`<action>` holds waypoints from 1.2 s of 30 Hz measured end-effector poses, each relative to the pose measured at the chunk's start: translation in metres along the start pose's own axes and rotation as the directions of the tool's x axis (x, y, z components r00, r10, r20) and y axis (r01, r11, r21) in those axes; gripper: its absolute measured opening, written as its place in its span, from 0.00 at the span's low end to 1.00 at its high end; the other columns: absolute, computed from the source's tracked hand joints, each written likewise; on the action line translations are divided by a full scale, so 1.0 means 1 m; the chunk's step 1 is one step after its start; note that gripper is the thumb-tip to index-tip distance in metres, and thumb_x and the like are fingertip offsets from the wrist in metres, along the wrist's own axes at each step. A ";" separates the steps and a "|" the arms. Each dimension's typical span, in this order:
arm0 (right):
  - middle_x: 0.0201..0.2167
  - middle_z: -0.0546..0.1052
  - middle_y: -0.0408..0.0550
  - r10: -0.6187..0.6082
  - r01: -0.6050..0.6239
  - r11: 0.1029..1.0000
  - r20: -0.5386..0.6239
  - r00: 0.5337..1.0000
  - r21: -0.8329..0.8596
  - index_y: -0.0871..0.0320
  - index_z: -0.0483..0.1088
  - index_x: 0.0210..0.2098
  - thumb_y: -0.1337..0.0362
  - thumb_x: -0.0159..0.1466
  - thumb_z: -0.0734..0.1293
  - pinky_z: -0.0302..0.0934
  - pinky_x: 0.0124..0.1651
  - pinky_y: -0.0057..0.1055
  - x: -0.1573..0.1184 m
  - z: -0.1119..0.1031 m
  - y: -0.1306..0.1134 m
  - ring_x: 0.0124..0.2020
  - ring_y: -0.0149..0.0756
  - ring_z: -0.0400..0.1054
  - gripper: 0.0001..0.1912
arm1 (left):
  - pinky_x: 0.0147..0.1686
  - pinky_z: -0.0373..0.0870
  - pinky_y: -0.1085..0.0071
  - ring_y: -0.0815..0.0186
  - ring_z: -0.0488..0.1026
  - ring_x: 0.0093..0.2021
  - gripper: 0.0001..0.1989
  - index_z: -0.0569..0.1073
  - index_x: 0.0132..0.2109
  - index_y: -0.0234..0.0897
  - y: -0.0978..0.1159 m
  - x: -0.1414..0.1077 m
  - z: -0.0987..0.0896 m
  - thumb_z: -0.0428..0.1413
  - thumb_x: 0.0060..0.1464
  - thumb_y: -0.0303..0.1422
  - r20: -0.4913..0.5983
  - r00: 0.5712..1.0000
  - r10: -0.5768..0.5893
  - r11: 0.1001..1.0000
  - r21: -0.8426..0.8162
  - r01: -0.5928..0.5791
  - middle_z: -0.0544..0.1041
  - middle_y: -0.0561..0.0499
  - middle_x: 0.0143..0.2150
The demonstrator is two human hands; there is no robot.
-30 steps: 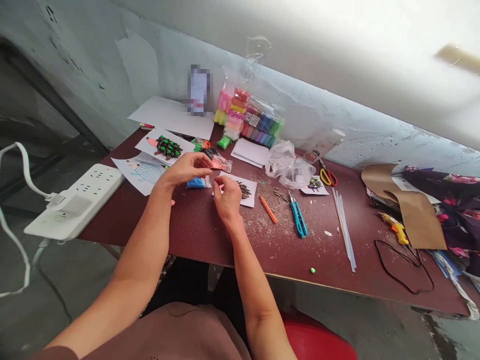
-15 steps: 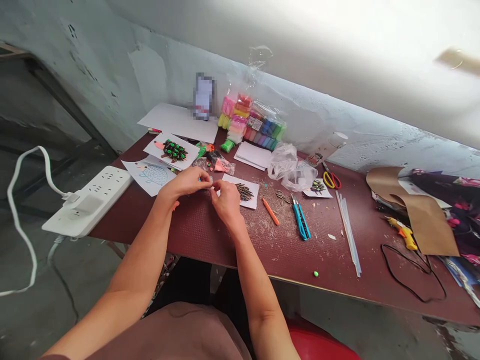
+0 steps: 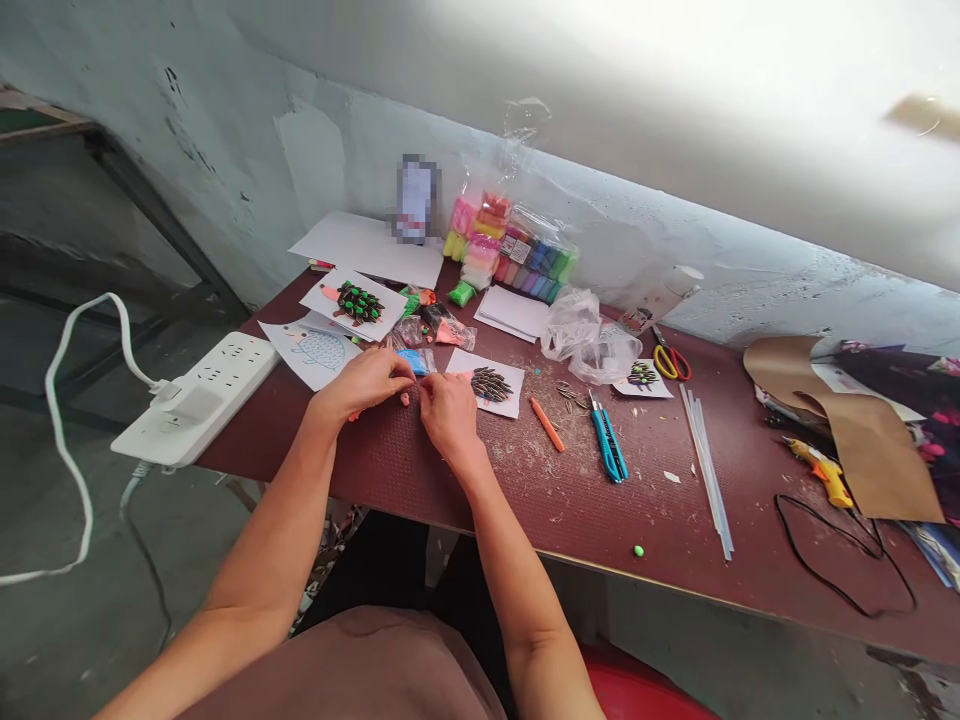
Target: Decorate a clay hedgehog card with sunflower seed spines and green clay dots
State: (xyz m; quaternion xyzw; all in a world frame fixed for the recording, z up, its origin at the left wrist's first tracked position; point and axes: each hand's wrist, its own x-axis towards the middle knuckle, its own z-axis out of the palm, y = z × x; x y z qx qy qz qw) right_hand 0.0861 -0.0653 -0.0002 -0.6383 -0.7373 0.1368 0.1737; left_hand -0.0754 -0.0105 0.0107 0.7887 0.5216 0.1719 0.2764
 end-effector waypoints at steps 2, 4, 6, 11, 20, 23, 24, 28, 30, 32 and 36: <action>0.42 0.84 0.54 0.003 -0.003 1.000 -0.011 1.000 -0.009 0.57 0.81 0.45 0.67 0.74 0.64 0.60 0.54 0.35 0.005 -0.003 0.002 0.47 0.44 0.74 0.12 | 0.42 0.75 0.66 0.56 0.82 0.38 0.12 0.86 0.35 0.41 0.001 0.004 0.005 0.57 0.57 0.25 -0.110 0.993 -0.039 0.999 0.024 0.042 0.85 0.48 0.31; 0.43 0.84 0.54 0.013 -0.013 1.000 -0.017 1.000 -0.020 0.57 0.81 0.46 0.67 0.73 0.64 0.61 0.53 0.35 0.012 -0.005 0.004 0.48 0.44 0.74 0.12 | 0.48 0.76 0.62 0.52 0.82 0.46 0.14 0.87 0.43 0.40 0.003 0.009 0.011 0.57 0.59 0.25 -0.248 0.968 -0.045 0.995 0.079 0.066 0.87 0.43 0.43; 0.44 0.84 0.55 0.028 -0.029 0.999 -0.020 0.999 -0.035 0.58 0.82 0.47 0.67 0.73 0.63 0.61 0.52 0.35 0.022 -0.008 0.007 0.48 0.45 0.74 0.13 | 0.55 0.75 0.58 0.49 0.79 0.54 0.18 0.85 0.51 0.38 0.005 0.015 0.019 0.56 0.59 0.23 -0.280 0.959 0.037 0.988 0.153 0.007 0.85 0.40 0.52; 0.49 0.84 0.57 0.062 -0.064 0.997 -0.048 0.997 -0.042 0.59 0.83 0.49 0.71 0.73 0.60 0.63 0.55 0.36 0.054 -0.015 0.008 0.51 0.46 0.76 0.18 | 0.59 0.74 0.57 0.51 0.79 0.54 0.19 0.85 0.50 0.37 0.002 0.025 0.035 0.54 0.59 0.19 -0.256 0.964 0.073 0.992 0.121 -0.043 0.85 0.41 0.50; 0.44 0.85 0.51 0.020 -0.024 0.998 0.076 0.997 0.065 0.56 0.84 0.49 0.69 0.71 0.65 0.64 0.52 0.31 0.087 -0.008 -0.002 0.47 0.41 0.77 0.15 | 0.39 0.73 0.68 0.62 0.77 0.34 0.14 0.75 0.28 0.39 0.003 0.015 0.041 0.51 0.52 0.18 -0.651 0.759 -0.013 0.972 -0.187 -0.144 0.79 0.49 0.30; 0.47 0.84 0.53 -0.109 0.107 0.994 0.116 0.987 0.023 0.57 0.84 0.51 0.64 0.71 0.69 0.62 0.56 0.34 0.085 0.000 -0.012 0.50 0.43 0.75 0.13 | 0.36 0.71 0.71 0.66 0.74 0.30 0.13 0.71 0.27 0.39 0.001 0.014 0.030 0.48 0.50 0.19 -0.791 0.574 -0.210 0.890 -0.398 -0.222 0.76 0.52 0.27; 0.49 0.82 0.55 -0.123 0.126 0.992 0.105 0.987 -0.022 0.57 0.83 0.52 0.62 0.70 0.70 0.61 0.57 0.36 0.084 0.003 -0.016 0.52 0.45 0.73 0.14 | 0.35 0.71 0.71 0.66 0.74 0.30 0.12 0.72 0.28 0.39 0.000 0.015 0.026 0.48 0.51 0.20 -0.796 0.526 -0.300 0.851 -0.472 -0.229 0.75 0.53 0.27; 0.54 0.78 0.60 -0.108 0.127 0.976 0.115 0.987 -0.177 0.57 0.82 0.53 0.56 0.70 0.71 0.59 0.60 0.43 0.081 0.013 -0.033 0.58 0.52 0.67 0.17 | 0.30 0.68 0.74 0.69 0.71 0.26 0.09 0.70 0.28 0.38 -0.009 0.019 0.016 0.48 0.48 0.23 -0.739 0.393 -0.547 0.687 -0.665 -0.293 0.72 0.54 0.26; 0.52 0.78 0.60 -0.088 0.118 0.969 0.142 0.986 -0.218 0.57 0.82 0.51 0.58 0.72 0.69 0.58 0.60 0.44 0.082 0.016 -0.039 0.57 0.53 0.66 0.15 | 0.29 0.68 0.75 0.70 0.70 0.25 0.07 0.69 0.28 0.38 -0.012 0.021 0.015 0.48 0.47 0.24 -0.710 0.374 -0.597 0.629 -0.703 -0.331 0.71 0.55 0.25; 0.51 0.79 0.60 -0.099 0.133 0.961 0.150 0.984 -0.243 0.57 0.82 0.51 0.61 0.74 0.65 0.58 0.58 0.44 0.083 0.018 -0.040 0.56 0.52 0.66 0.15 | 0.29 0.67 0.75 0.71 0.69 0.25 0.06 0.69 0.27 0.38 -0.012 0.022 0.015 0.49 0.47 0.24 -0.691 0.375 -0.618 0.598 -0.723 -0.346 0.71 0.55 0.24; 0.50 0.80 0.60 -0.183 0.217 0.942 0.151 0.971 -0.254 0.57 0.82 0.50 0.65 0.77 0.58 0.57 0.57 0.43 0.084 0.020 -0.037 0.56 0.51 0.66 0.19 | 0.28 0.67 0.76 0.72 0.69 0.24 0.06 0.68 0.27 0.38 -0.011 0.023 0.017 0.49 0.47 0.25 -0.683 0.395 -0.615 0.571 -0.730 -0.375 0.70 0.56 0.24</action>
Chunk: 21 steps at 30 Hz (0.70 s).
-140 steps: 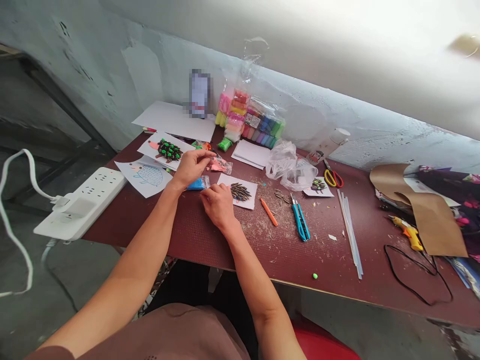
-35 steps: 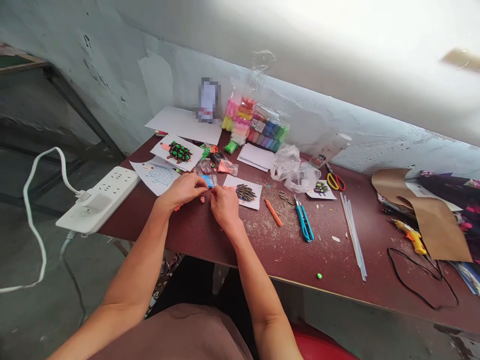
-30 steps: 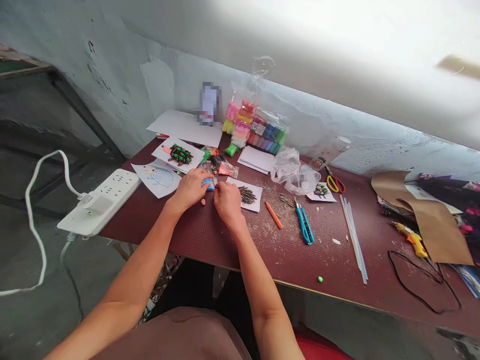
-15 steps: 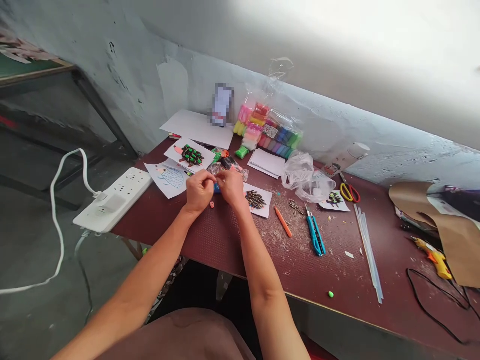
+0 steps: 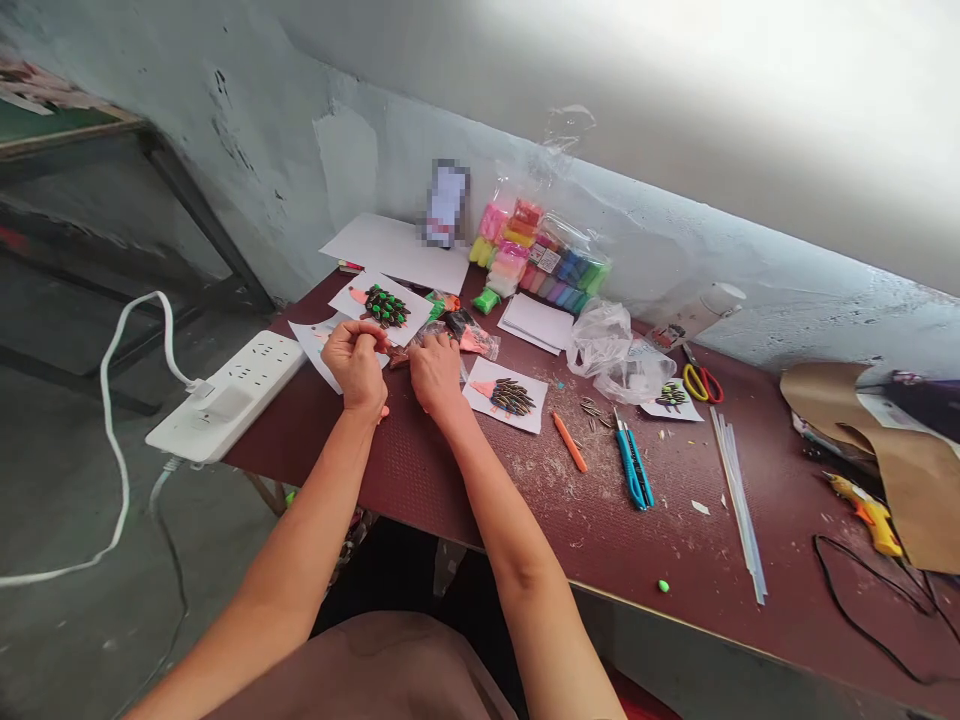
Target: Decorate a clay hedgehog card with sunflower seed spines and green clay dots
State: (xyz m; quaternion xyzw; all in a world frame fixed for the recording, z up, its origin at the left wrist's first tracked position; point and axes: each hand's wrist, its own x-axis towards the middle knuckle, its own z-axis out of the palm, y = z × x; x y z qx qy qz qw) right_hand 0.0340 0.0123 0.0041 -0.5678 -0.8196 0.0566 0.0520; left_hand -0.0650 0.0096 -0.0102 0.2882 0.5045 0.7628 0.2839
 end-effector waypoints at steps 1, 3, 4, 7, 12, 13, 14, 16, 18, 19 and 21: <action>0.51 0.80 0.60 0.007 -0.007 1.000 -0.006 1.000 -0.004 0.57 0.81 0.50 0.65 0.77 0.57 0.57 0.58 0.43 -0.001 0.000 0.001 0.56 0.51 0.66 0.20 | 0.28 0.67 0.76 0.72 0.69 0.24 0.06 0.69 0.27 0.38 0.000 0.000 0.000 0.49 0.46 0.24 0.002 1.000 0.001 1.000 -0.015 -0.001 0.71 0.56 0.24; 0.53 0.79 0.62 0.078 -0.078 0.997 -0.025 0.997 -0.012 0.59 0.80 0.52 0.65 0.76 0.58 0.57 0.59 0.44 -0.002 -0.002 0.004 0.58 0.52 0.66 0.19 | 0.27 0.66 0.76 0.72 0.69 0.24 0.06 0.69 0.27 0.38 0.000 -0.001 0.000 0.49 0.46 0.24 0.008 1.000 -0.001 0.999 -0.043 0.001 0.71 0.55 0.25; 0.54 0.79 0.63 0.131 -0.132 0.991 -0.033 0.991 -0.012 0.60 0.80 0.53 0.65 0.75 0.59 0.57 0.60 0.44 -0.002 -0.003 0.005 0.58 0.53 0.66 0.18 | 0.27 0.66 0.76 0.72 0.69 0.24 0.06 0.69 0.27 0.38 0.000 -0.001 -0.001 0.49 0.46 0.24 0.012 1.000 -0.003 0.999 -0.053 0.004 0.71 0.55 0.25; 0.55 0.80 0.68 0.247 -0.247 0.969 -0.026 0.969 0.000 0.64 0.79 0.52 0.61 0.74 0.63 0.59 0.60 0.46 0.002 -0.006 0.006 0.59 0.56 0.68 0.17 | 0.27 0.66 0.77 0.72 0.68 0.24 0.06 0.69 0.27 0.38 0.000 -0.002 0.000 0.49 0.47 0.24 0.034 0.999 -0.023 0.998 -0.055 0.025 0.72 0.55 0.25; 0.51 0.82 0.68 0.249 -0.250 0.968 0.050 0.967 0.019 0.65 0.80 0.51 0.66 0.74 0.59 0.62 0.55 0.42 0.014 -0.005 0.002 0.57 0.55 0.74 0.18 | 0.26 0.65 0.77 0.72 0.69 0.23 0.07 0.69 0.27 0.38 0.000 -0.003 0.001 0.49 0.45 0.24 0.066 0.996 -0.056 0.998 -0.016 0.057 0.72 0.55 0.24; 0.51 0.83 0.68 0.253 -0.255 0.967 0.060 0.966 0.022 0.65 0.80 0.51 0.68 0.74 0.59 0.62 0.54 0.41 0.016 -0.005 0.001 0.56 0.54 0.74 0.19 | 0.25 0.65 0.77 0.72 0.69 0.23 0.07 0.69 0.27 0.38 0.000 -0.003 0.001 0.48 0.45 0.24 0.073 0.996 -0.058 0.998 -0.007 0.058 0.72 0.55 0.25; 0.50 0.83 0.67 0.258 -0.260 0.965 0.062 0.964 0.026 0.64 0.80 0.51 0.69 0.74 0.58 0.62 0.53 0.40 0.016 -0.005 0.001 0.55 0.53 0.75 0.19 | 0.25 0.65 0.77 0.72 0.69 0.23 0.07 0.69 0.27 0.38 -0.001 -0.002 0.001 0.48 0.45 0.24 0.081 0.995 -0.059 0.998 0.005 0.058 0.72 0.55 0.25; 0.50 0.83 0.66 0.267 -0.269 0.962 0.047 0.963 0.041 0.64 0.81 0.50 0.68 0.74 0.58 0.62 0.53 0.39 0.015 -0.007 0.002 0.54 0.52 0.76 0.19 | 0.26 0.65 0.77 0.72 0.69 0.24 0.07 0.69 0.28 0.38 -0.003 -0.002 0.001 0.48 0.45 0.24 0.098 0.993 -0.060 0.998 0.034 0.057 0.72 0.55 0.25; 0.49 0.83 0.65 0.270 -0.270 0.961 0.013 0.963 0.065 0.63 0.81 0.48 0.66 0.74 0.58 0.62 0.53 0.38 0.013 -0.011 0.004 0.53 0.51 0.76 0.18 | 0.26 0.66 0.76 0.72 0.69 0.24 0.07 0.69 0.28 0.38 -0.006 -0.001 0.000 0.48 0.45 0.25 0.122 0.991 -0.063 0.997 0.057 0.057 0.73 0.54 0.26; 0.48 0.83 0.64 0.277 -0.276 0.958 -0.006 0.961 0.083 0.62 0.80 0.48 0.66 0.74 0.59 0.62 0.53 0.38 0.012 -0.014 0.006 0.52 0.51 0.76 0.18 | 0.27 0.66 0.76 0.71 0.70 0.24 0.07 0.70 0.28 0.38 -0.008 -0.001 0.000 0.48 0.45 0.25 0.142 0.988 -0.068 0.996 0.067 0.059 0.74 0.54 0.26; 0.46 0.84 0.63 0.317 -0.310 0.941 -0.036 0.948 0.135 0.62 0.79 0.47 0.65 0.73 0.59 0.62 0.52 0.38 0.010 -0.020 0.010 0.50 0.50 0.76 0.17 | 0.28 0.68 0.76 0.71 0.71 0.25 0.07 0.70 0.29 0.38 -0.010 -0.002 0.000 0.49 0.46 0.24 0.199 0.976 -0.089 0.993 0.092 0.072 0.75 0.54 0.27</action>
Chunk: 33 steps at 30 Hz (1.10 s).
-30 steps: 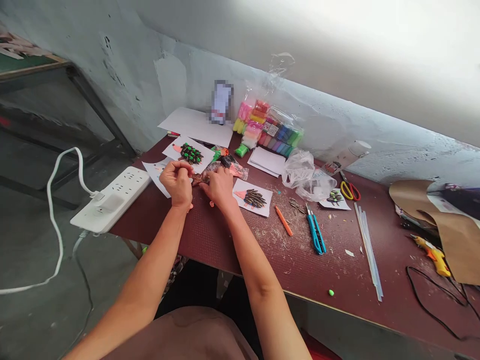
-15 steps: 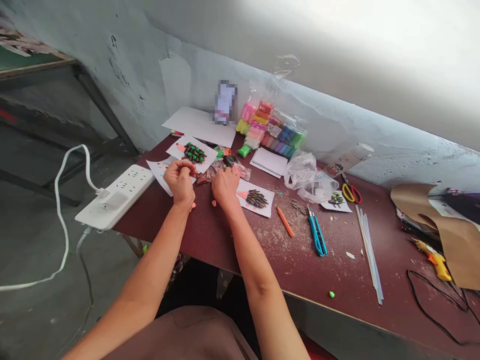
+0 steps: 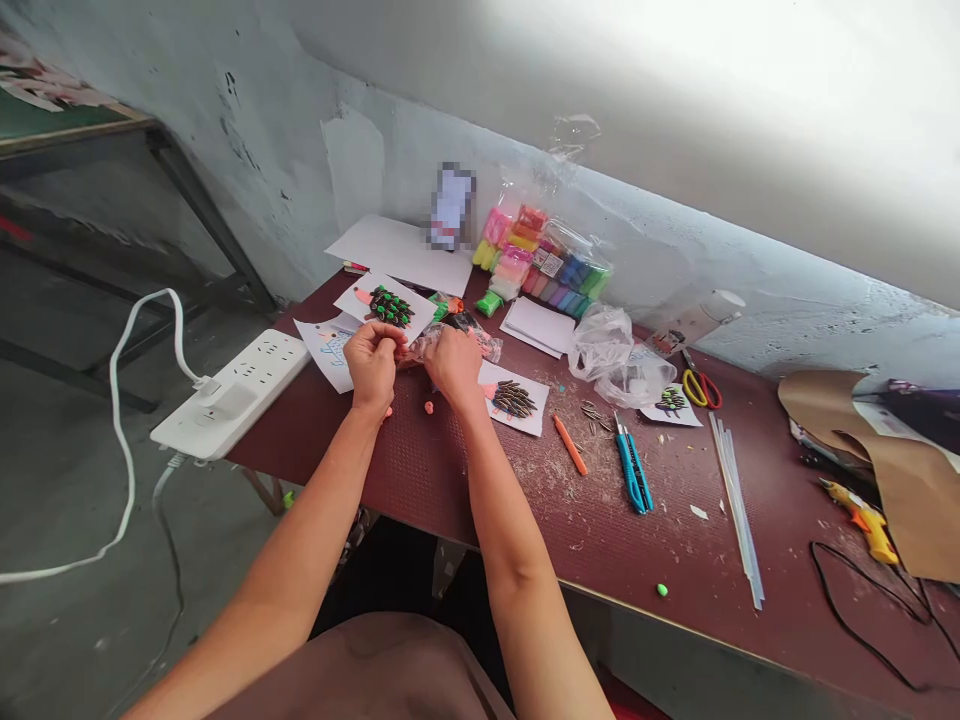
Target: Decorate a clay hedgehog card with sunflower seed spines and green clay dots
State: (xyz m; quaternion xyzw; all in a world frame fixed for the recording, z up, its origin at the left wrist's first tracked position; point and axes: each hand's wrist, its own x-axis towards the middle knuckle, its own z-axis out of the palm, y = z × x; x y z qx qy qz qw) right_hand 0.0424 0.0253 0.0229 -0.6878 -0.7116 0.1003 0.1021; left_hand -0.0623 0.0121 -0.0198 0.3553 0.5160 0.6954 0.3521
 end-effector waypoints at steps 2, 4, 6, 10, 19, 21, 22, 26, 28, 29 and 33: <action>0.44 0.84 0.60 0.067 -0.063 0.995 -0.042 0.997 0.077 0.60 0.78 0.45 0.65 0.71 0.60 0.63 0.48 0.37 0.000 -0.006 0.005 0.46 0.49 0.76 0.15 | 0.31 0.71 0.75 0.70 0.73 0.28 0.08 0.72 0.31 0.37 -0.002 -0.002 0.001 0.49 0.48 0.23 0.076 0.997 -0.021 0.999 0.034 0.018 0.76 0.53 0.29; 0.40 0.83 0.56 0.135 -0.117 0.977 -0.093 0.986 0.179 0.58 0.76 0.42 0.65 0.70 0.61 0.63 0.46 0.36 0.000 -0.010 0.014 0.43 0.46 0.75 0.11 | 0.35 0.74 0.73 0.69 0.76 0.31 0.10 0.73 0.33 0.37 -0.004 -0.004 0.002 0.49 0.50 0.22 0.142 0.990 -0.016 0.997 0.078 0.005 0.78 0.51 0.32; 0.37 0.82 0.51 0.180 -0.123 0.937 -0.150 0.972 0.327 0.56 0.74 0.37 0.64 0.68 0.64 0.63 0.44 0.34 -0.001 -0.011 0.024 0.40 0.42 0.74 0.07 | 0.40 0.75 0.71 0.68 0.77 0.35 0.10 0.75 0.38 0.36 -0.005 -0.007 0.004 0.51 0.54 0.21 0.165 0.986 0.023 0.990 0.133 -0.046 0.80 0.48 0.38; 0.34 0.80 0.45 0.185 0.056 0.666 -0.237 0.954 0.743 0.55 0.71 0.36 0.59 0.63 0.70 0.66 0.42 0.31 -0.011 -0.010 0.045 0.35 0.36 0.73 0.07 | 0.48 0.77 0.68 0.64 0.79 0.46 0.11 0.75 0.51 0.36 -0.006 -0.010 0.008 0.57 0.61 0.26 0.157 0.985 0.073 0.980 0.172 -0.100 0.80 0.41 0.55; 0.28 0.76 0.41 0.125 0.100 0.332 -0.149 0.981 0.938 0.55 0.73 0.30 0.43 0.55 0.77 0.59 0.30 0.27 -0.039 -0.019 0.071 0.26 0.29 0.63 0.22 | 0.33 0.80 0.70 0.66 0.80 0.31 0.20 0.73 0.54 0.35 0.014 -0.005 0.035 0.69 0.58 0.32 0.562 0.803 -0.197 0.955 -0.076 0.287 0.83 0.48 0.39; 0.24 0.72 0.39 0.145 0.107 0.309 -0.158 0.977 0.945 0.54 0.71 0.29 0.39 0.58 0.74 0.58 0.28 0.27 -0.040 -0.016 0.075 0.24 0.27 0.59 0.24 | 0.28 0.78 0.73 0.68 0.79 0.27 0.17 0.74 0.49 0.35 0.020 -0.002 0.041 0.70 0.56 0.32 0.622 0.754 -0.214 0.943 -0.069 0.324 0.83 0.49 0.38; 0.23 0.70 0.38 0.156 0.117 0.293 -0.168 0.973 0.949 0.53 0.70 0.29 0.38 0.59 0.73 0.57 0.28 0.26 -0.040 -0.015 0.077 0.23 0.27 0.58 0.25 | 0.27 0.77 0.74 0.69 0.79 0.27 0.17 0.73 0.47 0.35 0.021 0.000 0.043 0.70 0.55 0.32 0.641 0.735 -0.221 0.939 -0.065 0.339 0.83 0.50 0.37; 0.21 0.65 0.36 0.174 0.124 0.287 -0.179 0.968 0.950 0.53 0.69 0.28 0.38 0.60 0.72 0.58 0.28 0.27 -0.040 -0.007 0.083 0.23 0.28 0.58 0.25 | 0.23 0.75 0.77 0.67 0.81 0.27 0.17 0.70 0.41 0.36 0.017 0.002 0.044 0.71 0.53 0.34 0.688 0.678 -0.259 0.919 -0.041 0.392 0.81 0.53 0.33; 0.22 0.67 0.37 0.173 0.098 0.311 -0.158 0.972 0.945 0.53 0.71 0.29 0.41 0.58 0.74 0.59 0.29 0.27 -0.041 -0.005 0.085 0.23 0.28 0.59 0.23 | 0.23 0.75 0.77 0.66 0.82 0.29 0.19 0.69 0.40 0.37 0.013 0.001 0.041 0.72 0.52 0.35 0.702 0.664 -0.258 0.917 -0.039 0.398 0.82 0.52 0.34; 0.22 0.69 0.37 0.173 0.088 0.316 -0.149 0.973 0.944 0.54 0.72 0.30 0.42 0.57 0.75 0.60 0.29 0.27 -0.041 -0.005 0.085 0.24 0.28 0.60 0.21 | 0.22 0.75 0.77 0.65 0.82 0.29 0.19 0.69 0.40 0.37 0.011 0.001 0.039 0.72 0.52 0.36 0.708 0.660 -0.251 0.917 -0.043 0.396 0.83 0.51 0.35; 0.26 0.76 0.41 0.132 0.078 0.307 -0.124 0.984 0.948 0.55 0.76 0.32 0.49 0.54 0.77 0.64 0.33 0.29 -0.043 -0.008 0.085 0.28 0.30 0.66 0.17 | 0.23 0.76 0.76 0.63 0.83 0.32 0.20 0.72 0.42 0.36 0.010 0.000 0.032 0.72 0.50 0.37 0.738 0.641 -0.210 0.926 -0.061 0.373 0.84 0.48 0.39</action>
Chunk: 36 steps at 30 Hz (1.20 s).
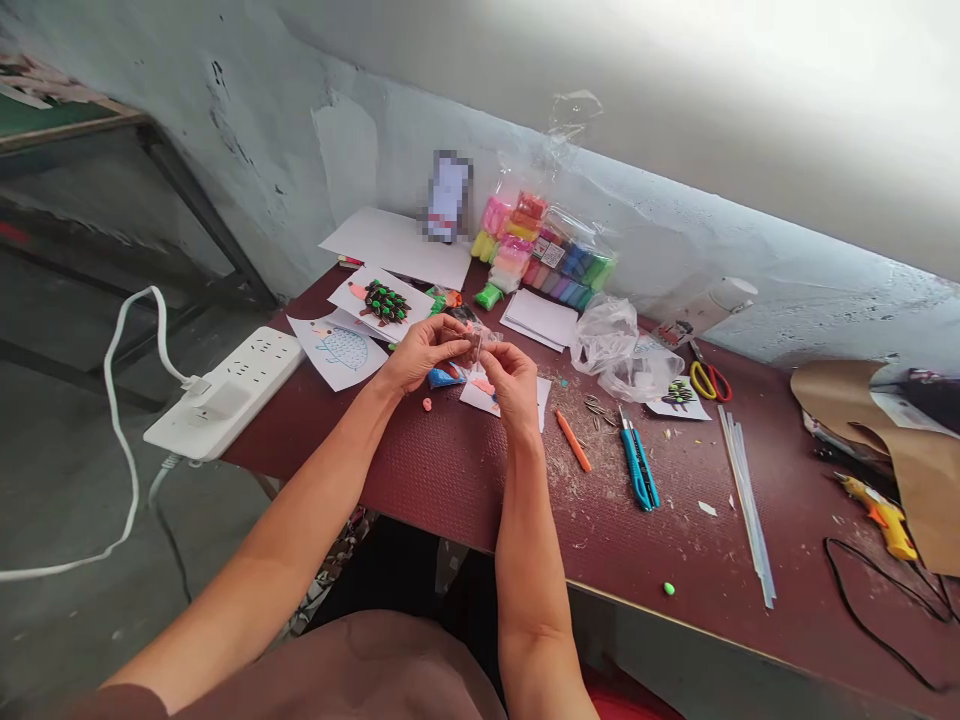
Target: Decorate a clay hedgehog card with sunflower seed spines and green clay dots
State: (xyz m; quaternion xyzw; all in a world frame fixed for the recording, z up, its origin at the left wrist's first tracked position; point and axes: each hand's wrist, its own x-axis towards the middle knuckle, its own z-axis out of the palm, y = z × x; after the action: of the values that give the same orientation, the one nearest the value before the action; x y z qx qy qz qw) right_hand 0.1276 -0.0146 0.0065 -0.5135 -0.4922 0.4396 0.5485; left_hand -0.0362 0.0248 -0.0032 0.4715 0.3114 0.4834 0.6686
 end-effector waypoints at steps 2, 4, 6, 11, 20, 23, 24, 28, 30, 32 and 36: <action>0.27 0.77 0.42 -0.001 0.002 1.000 0.024 1.000 -0.014 0.55 0.76 0.31 0.51 0.53 0.77 0.65 0.35 0.30 0.000 0.000 0.000 0.30 0.32 0.69 0.16 | 0.23 0.76 0.76 0.64 0.83 0.32 0.19 0.74 0.43 0.35 0.001 -0.002 -0.001 0.72 0.49 0.37 0.019 1.000 0.015 1.000 0.008 -0.015 0.84 0.48 0.39; 0.27 0.78 0.43 -0.019 0.019 0.999 0.008 1.000 -0.028 0.55 0.75 0.30 0.50 0.54 0.77 0.66 0.37 0.32 0.000 -0.001 0.003 0.31 0.34 0.70 0.16 | 0.24 0.77 0.75 0.64 0.82 0.33 0.18 0.76 0.42 0.34 0.001 -0.003 -0.002 0.72 0.49 0.38 0.040 0.999 0.030 1.000 0.010 -0.030 0.83 0.47 0.40; 0.28 0.78 0.43 -0.047 0.047 0.998 -0.027 0.998 -0.029 0.55 0.75 0.30 0.50 0.55 0.77 0.66 0.38 0.32 0.001 -0.001 0.007 0.31 0.34 0.70 0.17 | 0.26 0.79 0.74 0.64 0.82 0.33 0.18 0.77 0.41 0.33 0.001 -0.003 -0.003 0.73 0.49 0.39 0.065 0.997 0.036 0.999 0.002 -0.036 0.83 0.48 0.39; 0.28 0.74 0.41 -0.163 0.149 0.977 -0.083 0.983 -0.151 0.54 0.72 0.29 0.52 0.56 0.78 0.59 0.34 0.30 0.001 -0.003 0.015 0.29 0.31 0.63 0.16 | 0.30 0.82 0.71 0.65 0.81 0.35 0.19 0.78 0.40 0.32 0.000 -0.001 -0.007 0.74 0.48 0.39 0.044 0.999 -0.007 1.000 -0.015 0.008 0.82 0.50 0.39; 0.39 0.80 0.48 -0.262 0.229 0.913 -0.053 0.964 -0.336 0.54 0.81 0.34 0.50 0.59 0.77 0.61 0.38 0.34 -0.003 -0.006 0.011 0.35 0.35 0.67 0.14 | 0.32 0.82 0.71 0.68 0.81 0.31 0.20 0.74 0.37 0.32 -0.003 0.000 -0.008 0.74 0.50 0.39 0.003 0.997 -0.076 0.997 0.003 0.076 0.81 0.51 0.33; 0.35 0.79 0.46 -0.266 0.229 0.904 -0.056 0.962 -0.360 0.54 0.79 0.33 0.50 0.60 0.76 0.61 0.37 0.33 -0.004 -0.005 0.012 0.32 0.34 0.65 0.14 | 0.30 0.81 0.71 0.67 0.80 0.30 0.23 0.74 0.36 0.32 -0.003 -0.002 -0.005 0.76 0.46 0.42 0.034 0.996 -0.085 0.996 0.001 0.085 0.81 0.50 0.31; 0.34 0.79 0.45 -0.267 0.229 0.903 -0.058 0.962 -0.363 0.54 0.78 0.33 0.51 0.60 0.76 0.61 0.37 0.33 -0.005 -0.004 0.012 0.32 0.34 0.65 0.13 | 0.29 0.81 0.71 0.66 0.80 0.30 0.24 0.75 0.37 0.32 -0.002 -0.003 -0.004 0.77 0.44 0.43 0.037 0.996 -0.081 0.997 0.002 0.081 0.81 0.50 0.31; 0.36 0.80 0.44 -0.301 0.263 0.892 -0.051 0.952 -0.368 0.53 0.78 0.36 0.57 0.62 0.75 0.62 0.38 0.33 -0.008 0.001 0.011 0.32 0.34 0.65 0.08 | 0.27 0.79 0.72 0.68 0.78 0.28 0.28 0.81 0.43 0.31 -0.002 -0.004 -0.002 0.77 0.42 0.46 0.009 0.998 -0.059 0.998 0.019 0.059 0.81 0.51 0.30; 0.38 0.80 0.45 -0.324 0.282 0.878 -0.045 0.945 -0.387 0.53 0.79 0.38 0.59 0.63 0.74 0.63 0.39 0.34 -0.009 0.003 0.010 0.33 0.34 0.66 0.06 | 0.28 0.78 0.72 0.69 0.77 0.27 0.28 0.83 0.43 0.31 -0.003 -0.003 -0.002 0.76 0.41 0.47 -0.002 0.998 -0.061 0.998 0.028 0.061 0.81 0.51 0.30; 0.39 0.81 0.46 -0.333 0.290 0.863 -0.035 0.942 -0.415 0.52 0.81 0.40 0.61 0.64 0.73 0.64 0.39 0.35 -0.009 0.003 0.011 0.32 0.35 0.66 0.06 | 0.28 0.78 0.72 0.70 0.76 0.26 0.27 0.83 0.41 0.31 -0.004 -0.003 -0.002 0.76 0.41 0.48 -0.010 0.998 -0.065 0.997 0.033 0.065 0.80 0.51 0.29; 0.39 0.80 0.47 -0.348 0.298 0.813 -0.006 0.938 -0.501 0.51 0.82 0.40 0.62 0.65 0.72 0.65 0.41 0.37 -0.008 0.002 0.015 0.34 0.37 0.68 0.05 | 0.27 0.77 0.73 0.69 0.76 0.26 0.27 0.83 0.40 0.31 -0.005 -0.003 -0.002 0.75 0.41 0.49 -0.005 0.998 -0.069 0.996 0.057 0.069 0.79 0.51 0.27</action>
State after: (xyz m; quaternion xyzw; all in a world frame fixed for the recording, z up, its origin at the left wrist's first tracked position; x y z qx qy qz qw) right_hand 0.1251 -0.0206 -0.0094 -0.5658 -0.6403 0.1745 0.4894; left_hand -0.0373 0.0223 -0.0085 0.4786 0.3422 0.4517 0.6707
